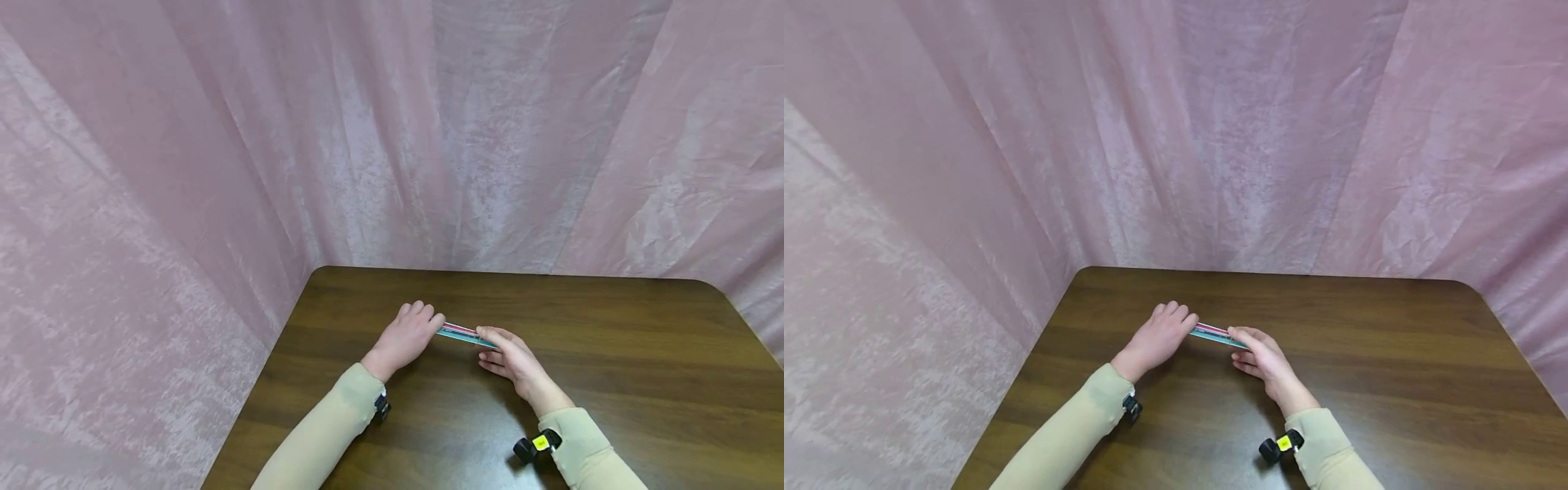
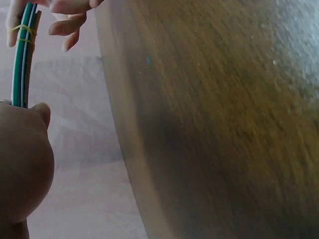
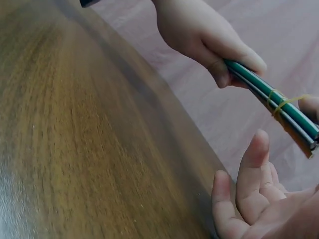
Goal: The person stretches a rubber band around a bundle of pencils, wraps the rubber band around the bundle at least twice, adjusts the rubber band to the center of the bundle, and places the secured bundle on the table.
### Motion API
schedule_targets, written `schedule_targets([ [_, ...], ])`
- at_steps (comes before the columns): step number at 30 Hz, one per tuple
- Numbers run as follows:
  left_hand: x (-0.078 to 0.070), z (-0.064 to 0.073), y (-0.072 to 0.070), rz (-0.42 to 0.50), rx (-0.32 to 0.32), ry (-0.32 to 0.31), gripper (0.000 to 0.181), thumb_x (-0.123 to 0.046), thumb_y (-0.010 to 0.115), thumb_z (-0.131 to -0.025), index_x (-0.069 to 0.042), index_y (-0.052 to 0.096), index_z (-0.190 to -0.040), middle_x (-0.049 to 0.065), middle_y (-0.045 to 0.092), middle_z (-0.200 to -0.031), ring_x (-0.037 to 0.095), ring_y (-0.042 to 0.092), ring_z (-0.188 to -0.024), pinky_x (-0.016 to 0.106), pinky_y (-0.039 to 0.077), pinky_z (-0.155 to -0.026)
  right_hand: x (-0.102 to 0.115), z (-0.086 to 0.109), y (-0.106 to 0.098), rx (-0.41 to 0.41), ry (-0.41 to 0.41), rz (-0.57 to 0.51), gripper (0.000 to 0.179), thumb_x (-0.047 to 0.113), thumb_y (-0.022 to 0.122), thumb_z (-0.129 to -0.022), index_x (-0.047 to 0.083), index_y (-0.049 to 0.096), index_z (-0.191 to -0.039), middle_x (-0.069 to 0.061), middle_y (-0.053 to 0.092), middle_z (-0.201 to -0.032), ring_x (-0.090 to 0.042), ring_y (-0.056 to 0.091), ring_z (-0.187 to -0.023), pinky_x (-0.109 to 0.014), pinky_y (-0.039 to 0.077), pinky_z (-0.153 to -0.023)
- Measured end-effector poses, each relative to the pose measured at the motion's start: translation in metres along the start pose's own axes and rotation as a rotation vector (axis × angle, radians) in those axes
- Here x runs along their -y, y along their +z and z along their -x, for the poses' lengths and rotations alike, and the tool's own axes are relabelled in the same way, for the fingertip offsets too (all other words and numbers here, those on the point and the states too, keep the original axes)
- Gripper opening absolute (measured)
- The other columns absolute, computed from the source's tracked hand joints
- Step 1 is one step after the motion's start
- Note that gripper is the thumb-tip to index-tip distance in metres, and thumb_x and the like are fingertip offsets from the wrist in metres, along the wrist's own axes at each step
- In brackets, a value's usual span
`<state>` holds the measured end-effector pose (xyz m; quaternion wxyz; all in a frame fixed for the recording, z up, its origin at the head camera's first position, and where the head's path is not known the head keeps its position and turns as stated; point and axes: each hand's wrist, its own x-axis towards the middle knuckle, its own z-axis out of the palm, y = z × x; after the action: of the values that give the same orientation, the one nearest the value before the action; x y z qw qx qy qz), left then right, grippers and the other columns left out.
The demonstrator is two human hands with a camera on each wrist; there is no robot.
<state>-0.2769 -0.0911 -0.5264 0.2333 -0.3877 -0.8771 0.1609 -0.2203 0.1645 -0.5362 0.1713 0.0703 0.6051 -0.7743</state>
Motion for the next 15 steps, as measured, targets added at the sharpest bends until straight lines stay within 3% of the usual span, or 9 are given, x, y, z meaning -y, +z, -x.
schedule_targets([
  [4, -0.001, 0.000, 0.002, -0.029, 0.039, 0.006, 0.009, -0.008, 0.056, -0.110, -0.017, 0.057, -0.112, 0.000, 0.057, -0.097, 0.020, 0.047, -0.088, 0.033, 0.037, -0.077, 0.008, 0.006, -0.003, 0.004, -0.018, 0.031, 0.062, 0.045, 0.057, -0.107, 0.001, 0.043, -0.149, 0.003, 0.072, -0.098, -0.015, 0.069, -0.084, -0.034, 0.058, -0.087],
  [8, 0.000, 0.000, 0.002, -0.050, 0.047, -0.002, 0.008, -0.008, 0.055, -0.110, -0.016, 0.056, -0.111, -0.001, 0.056, -0.097, 0.020, 0.045, -0.087, 0.033, 0.036, -0.077, 0.015, 0.008, -0.005, -0.014, -0.101, 0.150, 0.060, 0.043, 0.059, -0.107, -0.004, 0.049, -0.144, -0.002, 0.073, -0.104, -0.022, 0.072, -0.090, -0.034, 0.059, -0.086],
  [11, -0.001, -0.002, -0.001, -0.040, 0.029, 0.004, 0.006, -0.011, 0.057, -0.110, -0.016, 0.057, -0.112, 0.000, 0.057, -0.100, 0.020, 0.048, -0.089, 0.033, 0.037, -0.078, 0.014, 0.008, -0.008, -0.021, -0.236, 0.390, 0.045, 0.033, 0.069, -0.104, -0.003, 0.062, -0.131, -0.003, 0.074, -0.105, -0.023, 0.072, -0.091, -0.031, 0.058, -0.082],
  [15, -0.002, -0.005, -0.005, 0.007, 0.044, 0.009, 0.007, -0.014, 0.057, -0.110, -0.017, 0.059, -0.116, -0.001, 0.061, -0.105, 0.020, 0.052, -0.095, 0.034, 0.040, -0.080, 0.011, 0.008, -0.012, -0.047, -0.474, 0.850, 0.028, 0.029, 0.077, -0.101, 0.009, 0.073, -0.120, 0.001, 0.074, -0.101, -0.018, 0.067, -0.088, -0.034, 0.054, -0.078],
])
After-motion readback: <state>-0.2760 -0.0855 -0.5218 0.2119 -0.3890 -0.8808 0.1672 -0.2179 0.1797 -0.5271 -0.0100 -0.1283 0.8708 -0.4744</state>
